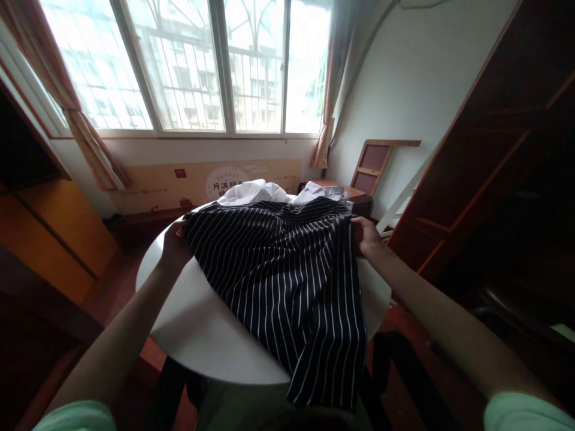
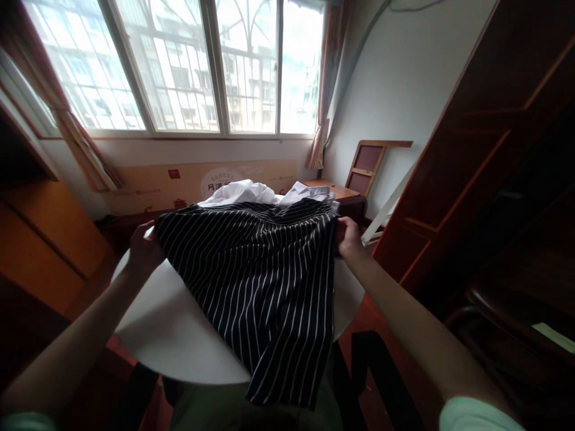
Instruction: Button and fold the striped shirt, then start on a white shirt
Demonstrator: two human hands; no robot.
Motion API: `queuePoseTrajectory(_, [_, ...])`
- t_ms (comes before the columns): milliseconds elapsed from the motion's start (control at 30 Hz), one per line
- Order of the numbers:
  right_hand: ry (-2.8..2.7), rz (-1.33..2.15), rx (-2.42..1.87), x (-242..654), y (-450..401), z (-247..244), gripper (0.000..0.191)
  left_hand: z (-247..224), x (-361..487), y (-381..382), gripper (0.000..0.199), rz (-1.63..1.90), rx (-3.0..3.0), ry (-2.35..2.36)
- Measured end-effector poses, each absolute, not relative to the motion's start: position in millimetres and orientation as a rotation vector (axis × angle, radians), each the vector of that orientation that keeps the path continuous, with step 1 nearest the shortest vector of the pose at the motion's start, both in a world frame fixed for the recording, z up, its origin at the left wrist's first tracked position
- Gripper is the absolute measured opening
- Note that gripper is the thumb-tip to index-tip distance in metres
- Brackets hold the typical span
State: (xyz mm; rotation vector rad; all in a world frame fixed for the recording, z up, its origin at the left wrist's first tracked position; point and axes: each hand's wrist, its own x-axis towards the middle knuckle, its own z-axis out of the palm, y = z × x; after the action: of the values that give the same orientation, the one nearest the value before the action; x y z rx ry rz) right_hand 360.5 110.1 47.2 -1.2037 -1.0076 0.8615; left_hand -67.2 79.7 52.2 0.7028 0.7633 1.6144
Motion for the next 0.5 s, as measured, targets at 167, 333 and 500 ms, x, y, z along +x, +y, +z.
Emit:
queuePoseTrajectory(167, [-0.579,1.105,-1.266,382,76,34,0.025,25,-76,60,0.029,1.291,0.485,0.982])
queuePoseTrajectory(333, [-0.782,1.381,-1.312,372,58,15,0.025,22,-50,59,0.036,1.105,0.561,0.998])
queuePoseTrajectory(500, [-0.763,1.173,-1.251,372,88,14,0.014,26,-31,71,0.013,0.928,0.629,1.102])
